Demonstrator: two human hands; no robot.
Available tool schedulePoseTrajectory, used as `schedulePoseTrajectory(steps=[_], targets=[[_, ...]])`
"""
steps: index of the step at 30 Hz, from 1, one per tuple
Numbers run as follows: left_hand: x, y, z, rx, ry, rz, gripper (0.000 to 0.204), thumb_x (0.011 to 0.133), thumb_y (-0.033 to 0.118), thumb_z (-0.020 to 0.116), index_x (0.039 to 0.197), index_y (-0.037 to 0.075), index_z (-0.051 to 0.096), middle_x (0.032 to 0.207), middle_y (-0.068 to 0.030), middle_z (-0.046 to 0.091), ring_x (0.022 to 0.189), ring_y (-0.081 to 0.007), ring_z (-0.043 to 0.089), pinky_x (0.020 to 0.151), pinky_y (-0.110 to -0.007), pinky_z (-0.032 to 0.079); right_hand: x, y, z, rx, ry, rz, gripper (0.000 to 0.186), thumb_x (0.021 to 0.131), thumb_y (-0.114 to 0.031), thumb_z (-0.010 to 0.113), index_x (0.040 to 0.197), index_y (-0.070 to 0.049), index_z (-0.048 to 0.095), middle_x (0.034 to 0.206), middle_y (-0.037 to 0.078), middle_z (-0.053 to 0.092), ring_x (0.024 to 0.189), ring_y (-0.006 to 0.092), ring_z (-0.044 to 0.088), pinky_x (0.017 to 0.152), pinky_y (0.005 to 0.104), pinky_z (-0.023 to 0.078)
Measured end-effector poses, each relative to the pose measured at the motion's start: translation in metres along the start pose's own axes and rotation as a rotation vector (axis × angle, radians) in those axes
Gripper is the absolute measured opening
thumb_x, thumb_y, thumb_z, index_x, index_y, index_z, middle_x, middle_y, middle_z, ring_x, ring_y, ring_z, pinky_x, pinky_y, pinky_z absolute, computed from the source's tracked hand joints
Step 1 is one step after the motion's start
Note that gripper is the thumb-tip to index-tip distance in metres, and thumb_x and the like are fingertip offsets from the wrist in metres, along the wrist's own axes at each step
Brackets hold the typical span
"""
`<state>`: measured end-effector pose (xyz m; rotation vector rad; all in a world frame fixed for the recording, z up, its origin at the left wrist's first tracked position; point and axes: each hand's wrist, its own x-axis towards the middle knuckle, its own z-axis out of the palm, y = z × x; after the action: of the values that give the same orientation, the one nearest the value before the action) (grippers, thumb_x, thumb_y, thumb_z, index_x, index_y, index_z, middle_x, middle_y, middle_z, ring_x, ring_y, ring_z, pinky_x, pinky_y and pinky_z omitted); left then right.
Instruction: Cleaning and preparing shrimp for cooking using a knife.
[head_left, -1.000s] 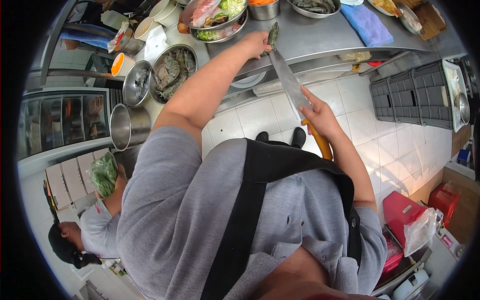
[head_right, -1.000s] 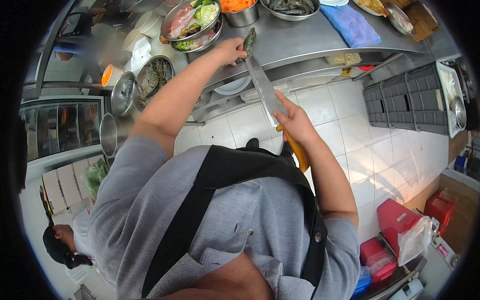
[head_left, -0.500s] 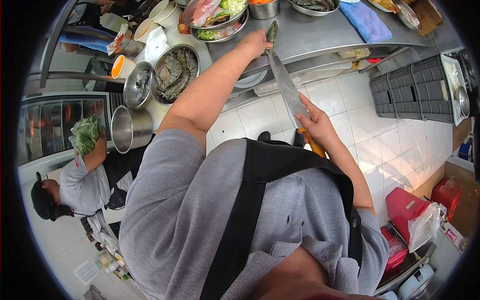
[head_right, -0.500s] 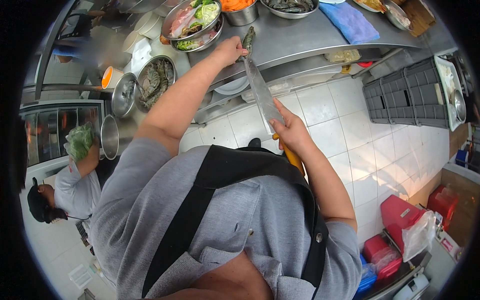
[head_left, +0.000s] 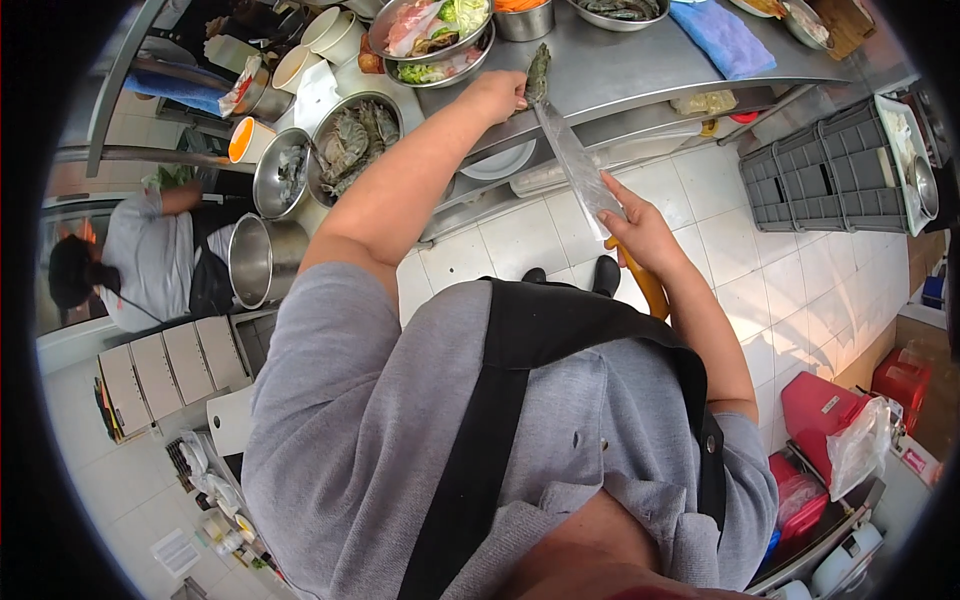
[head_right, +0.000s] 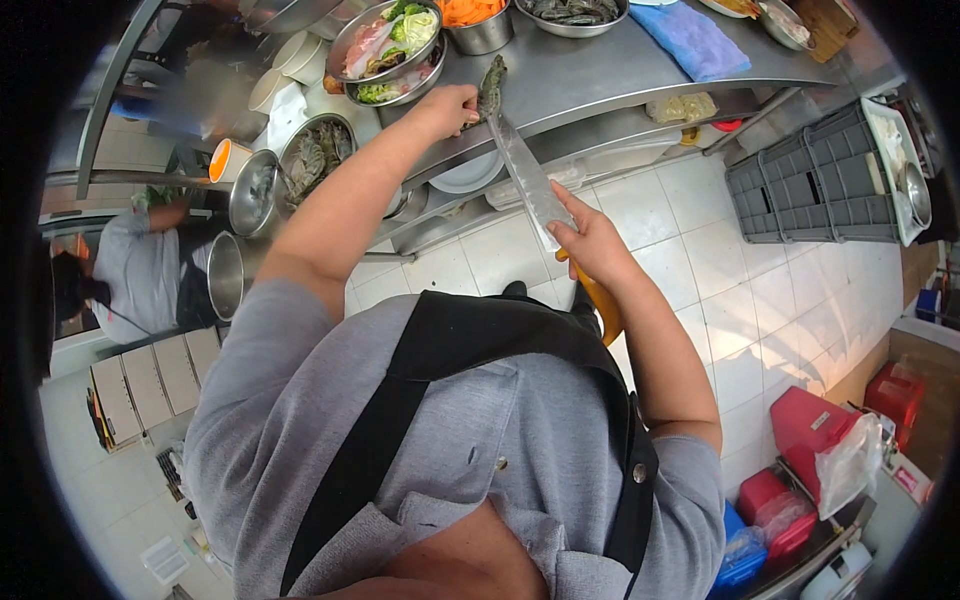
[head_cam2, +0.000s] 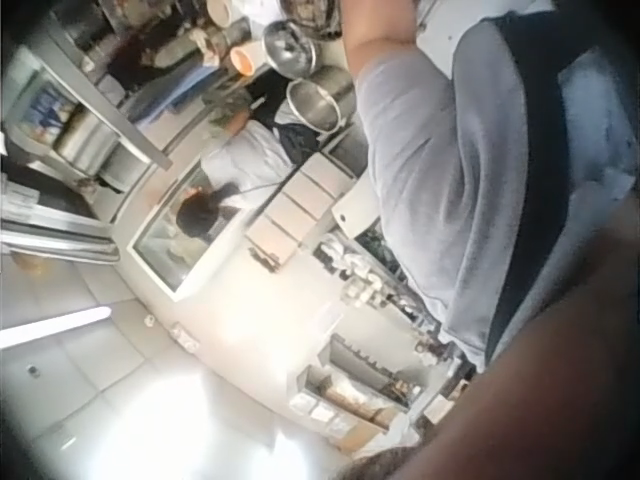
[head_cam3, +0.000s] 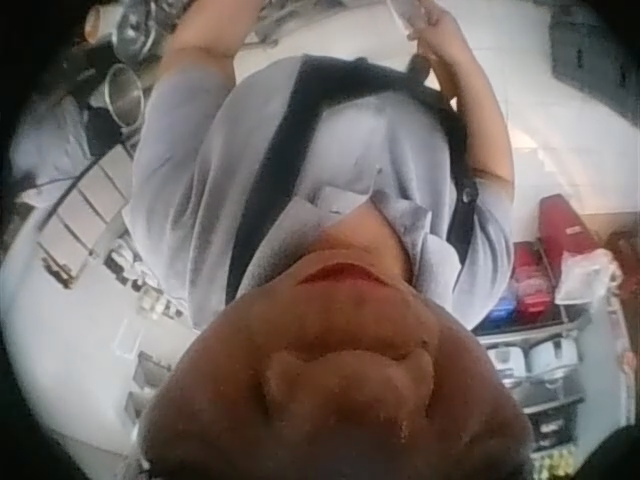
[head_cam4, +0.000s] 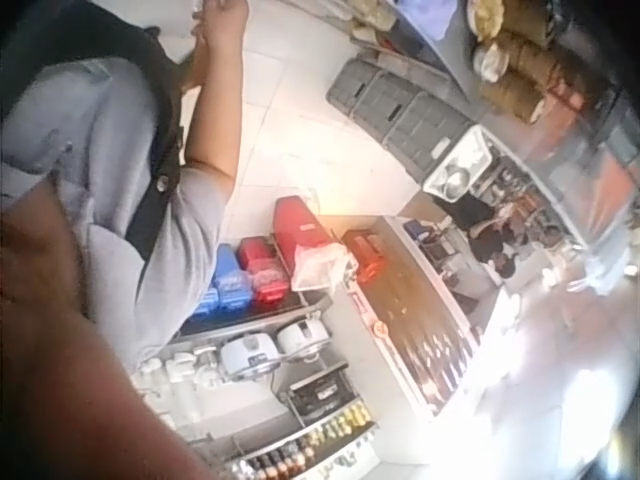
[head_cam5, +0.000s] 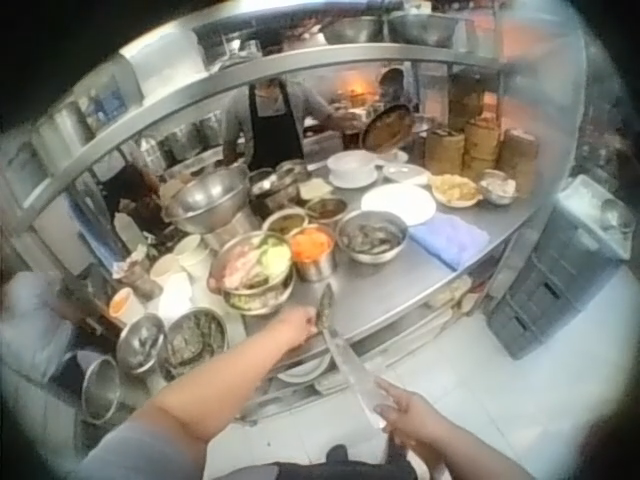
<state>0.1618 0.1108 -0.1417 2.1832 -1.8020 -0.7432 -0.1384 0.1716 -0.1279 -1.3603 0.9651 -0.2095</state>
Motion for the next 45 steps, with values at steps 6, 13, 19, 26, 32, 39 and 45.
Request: schedulePoseTrajectory(steps=[6,13,19,26,32,39,45], targets=[[0.002,0.019,-0.006,0.061,-0.121,-0.039,0.018,0.083,0.007,0.061,0.078,0.003,0.045,0.074,-0.0117,0.059,0.063,-0.0212,0.061,0.051,-0.034,0.051,-0.013,-0.02,-0.004,-0.047,-0.005,0.073,0.056,0.089,-0.008,0.054,0.141,-0.013,0.033,0.078,0.007,0.057,0.049,0.01,0.051,0.04,0.0231,0.043],[0.005,0.016,-0.007,0.021,-0.156,-0.038,0.019,0.085,0.008,0.059,0.079,0.003,0.042,0.073,-0.0125,0.057,0.063,-0.0217,0.06,0.049,-0.034,0.052,-0.006,-0.013,-0.003,-0.025,-0.015,0.04,0.056,0.088,-0.008,0.054,0.14,-0.015,0.034,0.076,0.006,0.057,0.048,0.0096,0.051,0.039,0.023,0.043],[0.013,0.019,-0.015,0.101,-0.267,-0.02,0.02,0.085,0.009,0.06,0.08,0.005,0.041,0.072,-0.0114,0.055,0.062,-0.0201,0.059,0.05,-0.034,0.052,0.004,-0.016,-0.016,-0.13,-0.034,0.032,0.056,0.088,-0.008,0.054,0.14,-0.015,0.034,0.075,0.005,0.056,0.048,0.0096,0.05,0.04,0.0229,0.043],[0.014,0.015,-0.014,0.098,-0.268,-0.009,0.017,0.085,0.009,0.059,0.081,0.006,0.042,0.071,-0.0113,0.054,0.06,-0.0192,0.058,0.047,-0.034,0.049,0.001,-0.019,-0.012,-0.14,-0.036,0.021,0.055,0.088,-0.009,0.053,0.14,-0.015,0.034,0.078,0.006,0.058,0.05,0.0099,0.051,0.041,0.0236,0.044],[0.007,0.015,-0.012,0.079,-0.233,-0.035,0.015,0.086,0.009,0.057,0.083,0.006,0.043,0.075,-0.0104,0.056,0.057,-0.0187,0.058,0.048,-0.033,0.049,-0.001,-0.012,-0.003,-0.113,-0.033,0.029,0.056,0.088,-0.01,0.054,0.14,-0.018,0.035,0.07,0.006,0.057,0.045,0.0101,0.049,0.041,0.024,0.043],[0.003,0.001,0.003,-0.214,-0.068,-0.101,0.017,0.088,0.012,0.057,0.081,0.004,0.044,0.076,-0.008,0.059,0.056,-0.0167,0.06,0.046,-0.032,0.047,0.008,0.005,0.023,0.045,-0.003,-0.028,0.057,0.088,-0.011,0.055,0.141,-0.018,0.034,0.066,0.007,0.056,0.041,0.0103,0.047,0.039,0.0247,0.042],[-0.01,0.008,0.0,-0.251,0.007,-0.14,0.018,0.087,0.013,0.058,0.079,0.002,0.046,0.076,-0.0095,0.061,0.056,-0.0152,0.06,0.048,-0.029,0.047,0.004,0.001,0.026,-0.019,0.001,0.023,0.058,0.088,-0.01,0.053,0.141,-0.016,0.032,0.076,0.009,0.058,0.049,0.0114,0.052,0.04,0.0247,0.044]])
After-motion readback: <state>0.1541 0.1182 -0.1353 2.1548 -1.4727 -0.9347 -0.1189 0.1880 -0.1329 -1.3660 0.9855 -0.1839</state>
